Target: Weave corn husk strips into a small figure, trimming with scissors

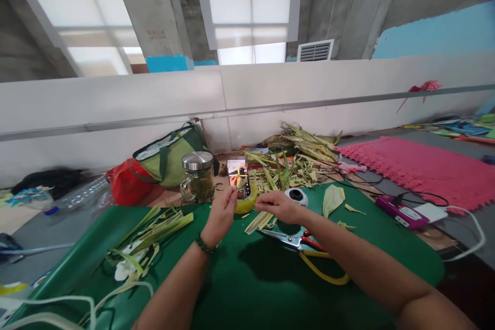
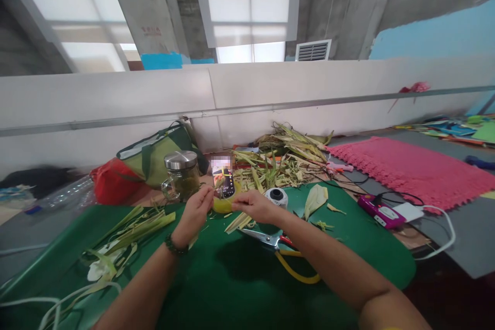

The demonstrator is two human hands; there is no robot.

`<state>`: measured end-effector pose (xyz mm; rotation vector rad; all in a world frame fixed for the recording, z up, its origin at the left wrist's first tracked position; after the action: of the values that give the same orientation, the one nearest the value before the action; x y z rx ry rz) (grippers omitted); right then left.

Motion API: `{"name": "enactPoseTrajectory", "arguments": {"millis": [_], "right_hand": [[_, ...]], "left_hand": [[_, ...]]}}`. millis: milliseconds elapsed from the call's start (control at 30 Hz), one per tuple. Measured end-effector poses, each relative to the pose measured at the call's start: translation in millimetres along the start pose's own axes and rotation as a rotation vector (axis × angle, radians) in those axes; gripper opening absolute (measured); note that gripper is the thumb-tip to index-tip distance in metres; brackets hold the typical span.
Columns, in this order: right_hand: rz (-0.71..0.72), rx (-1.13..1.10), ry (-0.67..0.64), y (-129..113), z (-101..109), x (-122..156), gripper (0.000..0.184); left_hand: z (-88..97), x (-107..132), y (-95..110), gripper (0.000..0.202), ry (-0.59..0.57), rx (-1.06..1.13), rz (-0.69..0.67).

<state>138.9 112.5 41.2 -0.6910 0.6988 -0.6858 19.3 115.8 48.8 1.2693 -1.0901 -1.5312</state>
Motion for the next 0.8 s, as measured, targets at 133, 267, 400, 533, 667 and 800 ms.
{"name": "enactPoseTrajectory", "arguments": {"millis": [133, 267, 400, 533, 667, 800], "right_hand": [[-0.037, -0.028, -0.081, -4.9, -8.7, 1.4, 0.032], [0.013, -0.166, 0.114, -9.1, 8.4, -7.0, 0.035], [0.116, 0.044, 0.230, -19.3, 33.2, -12.1, 0.018], [0.092, 0.466, 0.477, -32.9, 77.7, 2.9, 0.015], [0.140, 0.537, 0.640, -57.6, 85.8, 28.6, 0.023], [-0.082, 0.112, 0.322, -29.8, 32.7, 15.3, 0.011]], "left_hand": [[-3.9, 2.7, 10.3, 0.032, 0.023, -0.166, -0.128], [-22.3, 6.8, 10.8, 0.035, -0.101, -0.117, -0.077], [-32.2, 11.0, 6.3, 0.036, -0.178, -0.021, 0.016], [-39.5, 16.8, -16.3, 0.039, -0.277, 0.209, 0.271], [-35.5, 18.3, -23.1, 0.041, -0.238, 0.373, 0.376], [-34.8, 17.5, -18.4, 0.041, -0.220, 0.341, 0.351]]}}
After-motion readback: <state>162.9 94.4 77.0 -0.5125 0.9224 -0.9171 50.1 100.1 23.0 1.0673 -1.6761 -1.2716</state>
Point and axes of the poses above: each hand's wrist, its own x-axis away from the middle knuckle, its own z-axis out of the back of the hand, y = z × x, the point moved 10 cm from there along -x, towards the middle knuckle
